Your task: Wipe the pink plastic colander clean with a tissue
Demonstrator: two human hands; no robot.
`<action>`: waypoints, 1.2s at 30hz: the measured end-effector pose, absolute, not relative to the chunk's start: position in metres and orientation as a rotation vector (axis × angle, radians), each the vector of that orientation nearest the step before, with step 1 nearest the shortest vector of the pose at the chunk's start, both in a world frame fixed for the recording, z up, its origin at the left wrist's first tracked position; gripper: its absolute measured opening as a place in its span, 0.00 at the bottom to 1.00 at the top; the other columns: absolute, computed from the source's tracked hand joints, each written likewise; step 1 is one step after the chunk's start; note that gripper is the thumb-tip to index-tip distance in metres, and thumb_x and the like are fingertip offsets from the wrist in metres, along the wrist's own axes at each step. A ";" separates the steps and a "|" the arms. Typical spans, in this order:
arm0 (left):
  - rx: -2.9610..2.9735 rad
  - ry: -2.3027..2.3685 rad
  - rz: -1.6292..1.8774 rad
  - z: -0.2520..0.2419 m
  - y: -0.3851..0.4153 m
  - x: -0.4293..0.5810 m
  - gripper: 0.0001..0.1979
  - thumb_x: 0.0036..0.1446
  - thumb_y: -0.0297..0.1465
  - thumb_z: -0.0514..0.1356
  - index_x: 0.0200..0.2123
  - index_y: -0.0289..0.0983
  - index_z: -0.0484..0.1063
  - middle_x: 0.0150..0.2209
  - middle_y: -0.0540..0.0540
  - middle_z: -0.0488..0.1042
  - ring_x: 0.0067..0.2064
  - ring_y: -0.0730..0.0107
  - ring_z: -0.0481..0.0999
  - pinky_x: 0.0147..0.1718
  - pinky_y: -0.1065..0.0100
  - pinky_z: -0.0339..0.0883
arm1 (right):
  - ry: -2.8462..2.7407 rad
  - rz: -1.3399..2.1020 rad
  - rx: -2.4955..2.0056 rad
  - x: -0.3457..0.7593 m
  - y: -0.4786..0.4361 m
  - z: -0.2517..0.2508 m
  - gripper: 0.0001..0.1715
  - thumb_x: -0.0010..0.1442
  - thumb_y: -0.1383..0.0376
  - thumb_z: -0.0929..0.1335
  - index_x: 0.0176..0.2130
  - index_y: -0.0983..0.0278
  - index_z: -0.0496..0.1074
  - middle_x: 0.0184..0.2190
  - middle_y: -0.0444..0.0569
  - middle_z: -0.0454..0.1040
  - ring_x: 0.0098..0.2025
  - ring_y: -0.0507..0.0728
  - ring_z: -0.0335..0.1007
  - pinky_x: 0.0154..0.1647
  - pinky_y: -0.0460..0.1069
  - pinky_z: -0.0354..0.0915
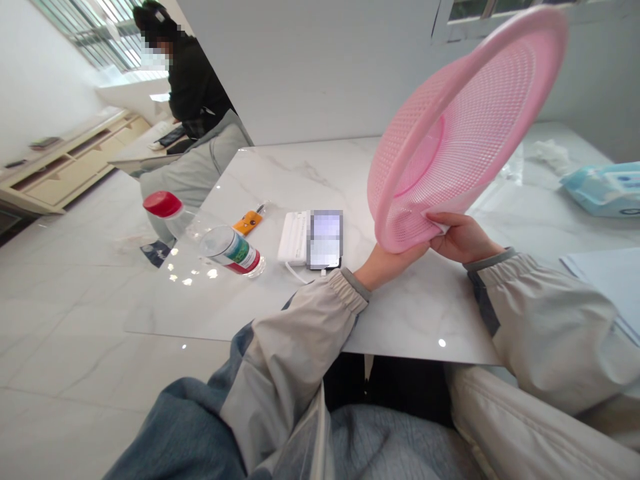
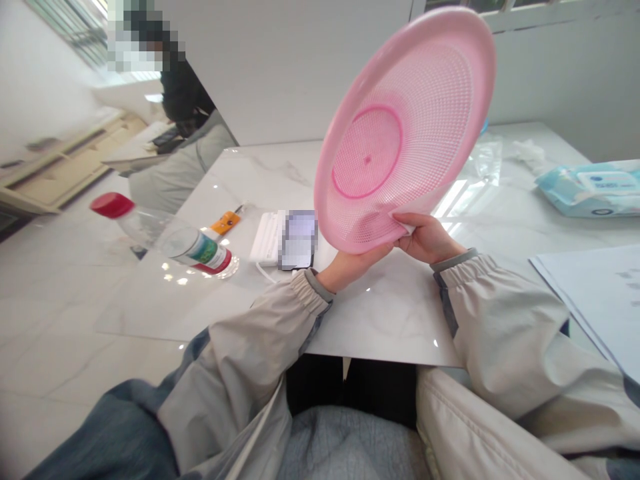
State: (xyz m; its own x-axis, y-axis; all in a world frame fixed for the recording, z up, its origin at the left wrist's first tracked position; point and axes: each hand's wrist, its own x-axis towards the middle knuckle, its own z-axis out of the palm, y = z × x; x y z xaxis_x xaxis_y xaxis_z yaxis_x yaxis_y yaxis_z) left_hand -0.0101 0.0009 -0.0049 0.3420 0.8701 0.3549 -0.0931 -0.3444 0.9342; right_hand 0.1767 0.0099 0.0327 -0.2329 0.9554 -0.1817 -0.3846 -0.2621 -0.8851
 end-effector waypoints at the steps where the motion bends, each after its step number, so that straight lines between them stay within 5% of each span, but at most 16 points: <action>1: 1.584 0.722 1.187 -0.004 0.001 -0.010 0.41 0.62 0.50 0.74 0.74 0.53 0.67 0.77 0.52 0.67 0.80 0.45 0.63 0.82 0.44 0.59 | -0.895 1.683 -0.946 0.176 0.010 0.033 0.19 0.62 0.68 0.75 0.52 0.56 0.84 0.59 0.46 0.86 0.70 0.63 0.78 0.68 0.57 0.80; 8: 1.513 0.713 1.138 -0.005 0.002 -0.011 0.44 0.56 0.49 0.79 0.72 0.55 0.67 0.76 0.50 0.68 0.79 0.44 0.65 0.82 0.43 0.62 | -0.890 1.661 -0.965 0.177 0.010 0.033 0.19 0.62 0.68 0.74 0.52 0.55 0.85 0.59 0.45 0.86 0.71 0.64 0.76 0.71 0.57 0.77; 13: 1.550 0.745 1.213 -0.005 0.002 -0.008 0.39 0.62 0.44 0.76 0.72 0.50 0.68 0.78 0.49 0.66 0.79 0.47 0.65 0.82 0.44 0.61 | -0.893 1.693 -0.957 0.182 0.012 0.029 0.16 0.63 0.68 0.73 0.49 0.54 0.85 0.53 0.45 0.88 0.60 0.62 0.85 0.54 0.54 0.86; 19: 1.573 0.704 1.171 -0.012 0.007 -0.009 0.41 0.59 0.41 0.77 0.73 0.49 0.68 0.79 0.51 0.65 0.81 0.44 0.62 0.82 0.44 0.58 | -0.907 1.770 -0.943 0.186 0.014 0.026 0.19 0.63 0.69 0.73 0.53 0.59 0.85 0.46 0.47 0.89 0.42 0.59 0.88 0.37 0.50 0.86; 30: 1.567 0.700 1.110 -0.013 0.006 -0.009 0.38 0.60 0.42 0.77 0.71 0.52 0.71 0.78 0.51 0.66 0.81 0.47 0.61 0.82 0.44 0.59 | -0.930 1.749 -0.971 0.181 0.009 0.030 0.19 0.64 0.67 0.74 0.54 0.59 0.85 0.54 0.50 0.88 0.55 0.63 0.88 0.56 0.55 0.85; 33: 1.600 0.633 1.099 -0.013 0.004 -0.010 0.38 0.63 0.44 0.74 0.73 0.49 0.68 0.79 0.48 0.64 0.80 0.48 0.63 0.83 0.44 0.56 | -0.909 1.748 -0.967 0.181 0.010 0.030 0.19 0.64 0.68 0.73 0.53 0.59 0.85 0.54 0.48 0.88 0.55 0.62 0.88 0.58 0.55 0.85; 36: 1.560 0.715 1.120 -0.020 0.010 -0.006 0.42 0.58 0.45 0.78 0.72 0.57 0.68 0.78 0.53 0.65 0.82 0.49 0.59 0.84 0.45 0.55 | -0.894 1.744 -0.967 0.182 0.011 0.028 0.18 0.64 0.69 0.73 0.52 0.59 0.85 0.53 0.47 0.89 0.52 0.61 0.88 0.55 0.54 0.86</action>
State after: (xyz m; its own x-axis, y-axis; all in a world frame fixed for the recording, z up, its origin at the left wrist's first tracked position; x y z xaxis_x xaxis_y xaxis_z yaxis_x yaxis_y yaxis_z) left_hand -0.0063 0.0105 -0.0197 0.3856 0.8732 0.2980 -0.0971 -0.2828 0.9542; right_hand 0.1818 0.0112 0.0283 -0.2684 0.9373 -0.2223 -0.3664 -0.3128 -0.8763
